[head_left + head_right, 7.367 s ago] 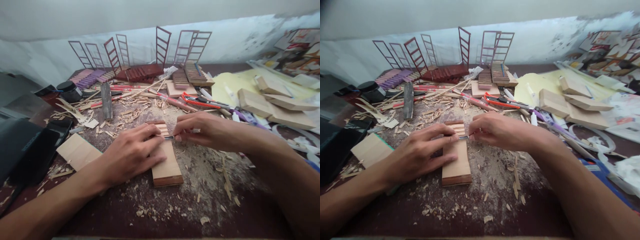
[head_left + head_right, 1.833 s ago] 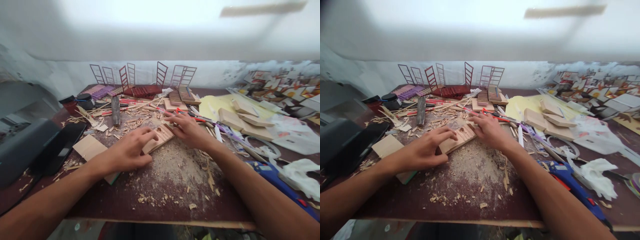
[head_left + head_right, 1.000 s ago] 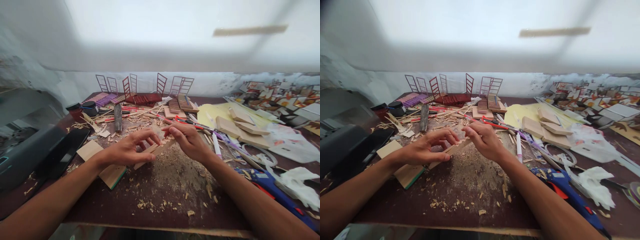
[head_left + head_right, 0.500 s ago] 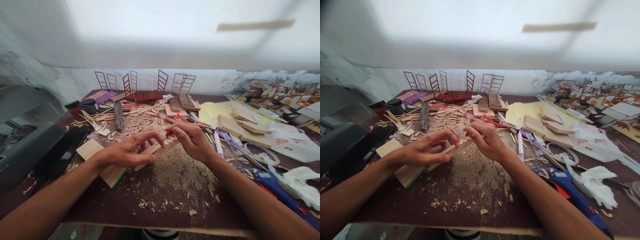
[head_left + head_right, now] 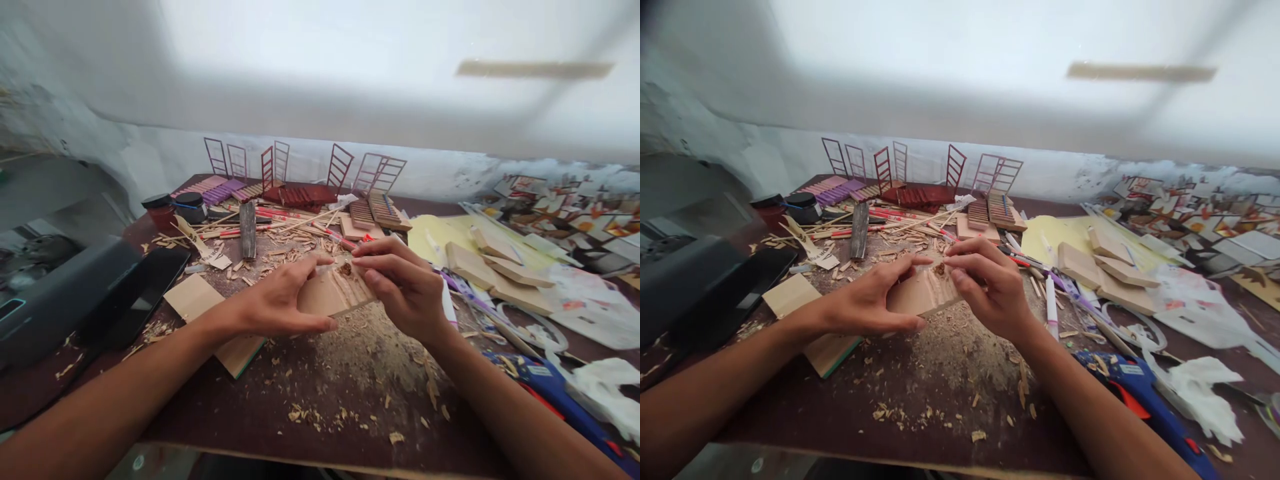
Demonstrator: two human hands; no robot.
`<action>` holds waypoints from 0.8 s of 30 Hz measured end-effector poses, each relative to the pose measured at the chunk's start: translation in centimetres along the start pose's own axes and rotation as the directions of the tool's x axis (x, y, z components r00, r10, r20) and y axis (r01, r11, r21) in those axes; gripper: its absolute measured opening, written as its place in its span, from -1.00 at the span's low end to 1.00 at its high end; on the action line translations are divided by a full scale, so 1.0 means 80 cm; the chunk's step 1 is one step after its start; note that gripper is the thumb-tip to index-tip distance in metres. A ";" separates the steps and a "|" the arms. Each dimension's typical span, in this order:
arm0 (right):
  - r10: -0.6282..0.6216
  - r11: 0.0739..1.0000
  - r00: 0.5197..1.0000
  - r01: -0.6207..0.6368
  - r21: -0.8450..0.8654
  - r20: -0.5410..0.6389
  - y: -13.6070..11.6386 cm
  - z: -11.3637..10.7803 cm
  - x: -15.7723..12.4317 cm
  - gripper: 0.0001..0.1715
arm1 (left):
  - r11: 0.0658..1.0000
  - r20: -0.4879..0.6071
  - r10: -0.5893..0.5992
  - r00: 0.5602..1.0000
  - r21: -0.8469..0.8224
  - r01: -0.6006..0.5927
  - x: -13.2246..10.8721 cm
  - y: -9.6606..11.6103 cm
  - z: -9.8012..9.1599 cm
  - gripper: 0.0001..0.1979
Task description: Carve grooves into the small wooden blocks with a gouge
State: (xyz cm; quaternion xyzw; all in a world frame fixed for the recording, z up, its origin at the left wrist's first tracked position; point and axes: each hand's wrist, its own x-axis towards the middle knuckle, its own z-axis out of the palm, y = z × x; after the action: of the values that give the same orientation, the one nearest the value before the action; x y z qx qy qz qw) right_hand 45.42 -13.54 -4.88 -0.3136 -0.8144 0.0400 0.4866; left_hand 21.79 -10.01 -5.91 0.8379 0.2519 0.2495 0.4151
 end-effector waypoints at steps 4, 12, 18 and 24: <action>-0.020 1.000 1.000 0.019 -0.022 -0.017 -0.003 0.000 0.000 -0.61 | 0.949 0.038 -0.097 0.995 -0.299 0.104 0.004 0.000 0.005 -0.52; 0.245 0.957 0.969 -0.237 0.168 -0.027 0.012 0.012 -0.010 -0.39 | 0.773 -0.022 -0.284 0.958 -0.596 0.216 0.008 -0.007 0.023 -0.65; 0.498 0.823 0.863 -0.500 0.269 0.083 0.022 0.017 -0.012 -0.29 | 0.561 -0.052 -0.512 0.858 -0.777 0.288 0.012 -0.003 0.032 -0.67; 0.501 0.840 0.852 -0.521 0.151 0.154 0.012 0.020 -0.012 -0.35 | 0.397 -0.044 -0.553 0.832 -0.892 0.217 0.015 0.003 0.030 -0.74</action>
State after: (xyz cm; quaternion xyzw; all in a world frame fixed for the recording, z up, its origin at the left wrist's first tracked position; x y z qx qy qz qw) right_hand 44.90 -12.90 -6.79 -0.4697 -0.7188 0.2615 0.4408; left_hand 24.22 -10.74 -6.73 0.3785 0.3498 0.3733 0.7714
